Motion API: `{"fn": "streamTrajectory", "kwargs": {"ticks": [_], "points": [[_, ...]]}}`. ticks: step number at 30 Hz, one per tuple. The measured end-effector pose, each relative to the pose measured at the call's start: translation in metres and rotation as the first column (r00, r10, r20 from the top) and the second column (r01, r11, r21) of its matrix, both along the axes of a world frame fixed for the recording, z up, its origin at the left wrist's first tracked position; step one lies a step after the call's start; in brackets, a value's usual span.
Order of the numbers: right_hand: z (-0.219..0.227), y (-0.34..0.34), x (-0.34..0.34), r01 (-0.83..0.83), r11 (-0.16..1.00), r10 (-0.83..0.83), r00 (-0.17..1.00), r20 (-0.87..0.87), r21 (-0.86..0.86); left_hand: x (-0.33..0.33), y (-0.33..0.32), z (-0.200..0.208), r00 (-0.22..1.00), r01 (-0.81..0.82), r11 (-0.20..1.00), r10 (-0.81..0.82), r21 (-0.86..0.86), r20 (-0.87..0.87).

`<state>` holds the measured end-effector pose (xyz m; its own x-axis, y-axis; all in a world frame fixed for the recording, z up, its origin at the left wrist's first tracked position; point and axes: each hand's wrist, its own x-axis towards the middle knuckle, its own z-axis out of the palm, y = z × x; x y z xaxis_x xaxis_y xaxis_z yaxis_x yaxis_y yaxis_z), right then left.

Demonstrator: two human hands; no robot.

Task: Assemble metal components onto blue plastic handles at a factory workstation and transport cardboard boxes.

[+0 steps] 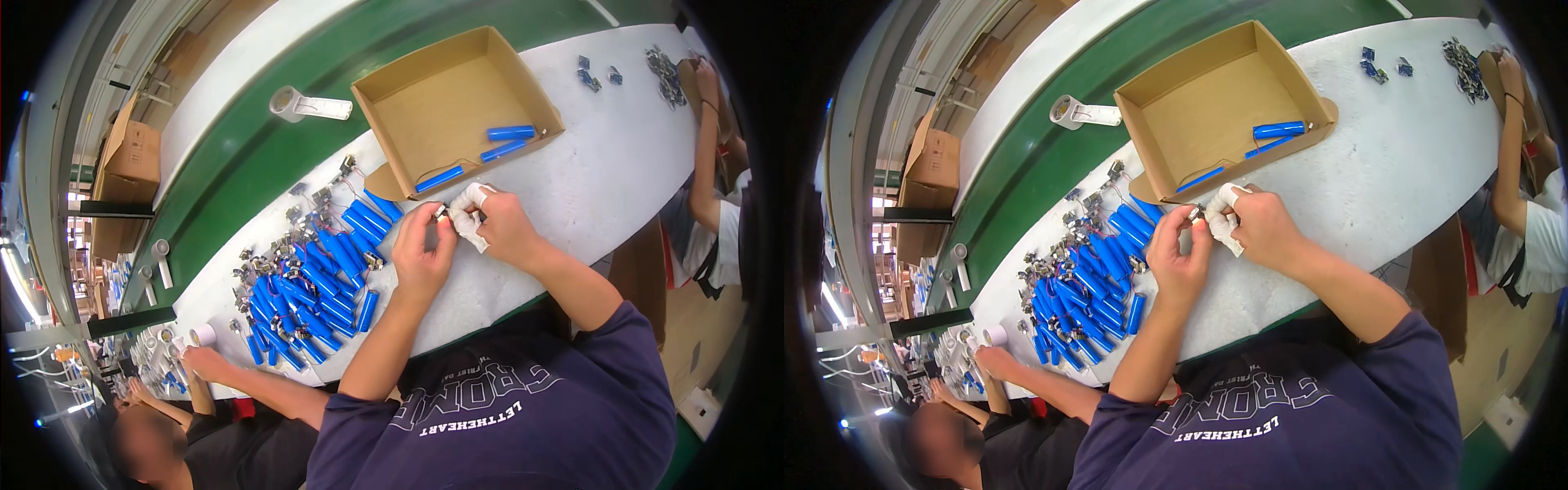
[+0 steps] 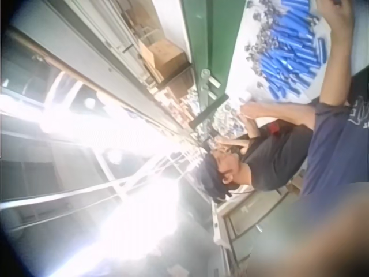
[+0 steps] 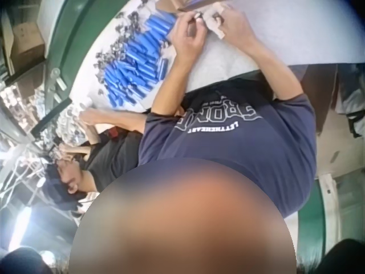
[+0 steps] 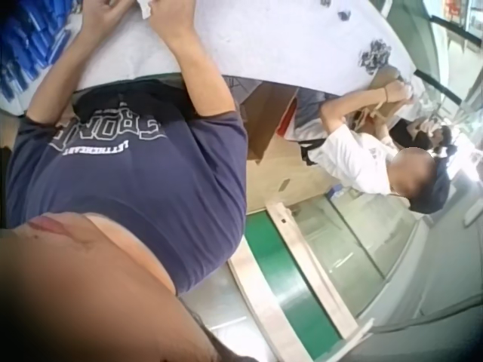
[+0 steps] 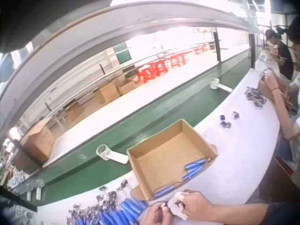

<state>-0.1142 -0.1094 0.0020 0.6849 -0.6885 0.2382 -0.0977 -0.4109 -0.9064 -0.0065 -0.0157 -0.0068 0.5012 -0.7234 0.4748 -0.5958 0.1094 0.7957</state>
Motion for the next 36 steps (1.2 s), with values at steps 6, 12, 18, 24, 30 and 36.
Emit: {"fn": "streamTrajectory", "kwargs": {"ticks": [6, 12, 18, 24, 30, 36], "points": [[0.01, 0.001, 0.0, 0.007, 1.0, -0.007, 0.999, -0.032, 0.008, 0.0, -0.002, 0.005, 0.997, -0.005, 1.0, 0.005, -0.008, 0.074], [0.019, -0.003, -0.004, -0.045, 0.996, 0.038, 0.996, -0.084, -0.08, 0.006, 0.0, 0.008, 0.997, 0.076, 0.995, -0.075, -0.071, 0.015], [-0.003, -0.006, -0.011, -0.219, 0.965, 0.189, 0.962, 0.195, 0.146, 0.008, 0.038, 0.035, 0.988, 0.091, 0.942, -0.127, -0.324, -0.091], [0.011, 0.008, -0.016, -0.231, 0.966, 0.212, 0.965, -0.153, -0.12, 0.056, 0.109, 0.075, 0.888, -0.385, 0.789, 0.176, -0.479, -0.424], [0.009, 0.008, -0.011, -0.3, 0.868, 0.229, 0.949, -0.218, -0.395, 0.149, 0.211, 0.09, 0.704, -0.508, 0.859, 0.456, 0.063, -0.545], [0.018, 0.013, -0.009, -0.343, 0.835, 0.265, 0.936, -0.231, -0.431, 0.215, 0.24, 0.059, 0.406, -0.893, 0.219, 0.769, 0.393, 0.494]]}}
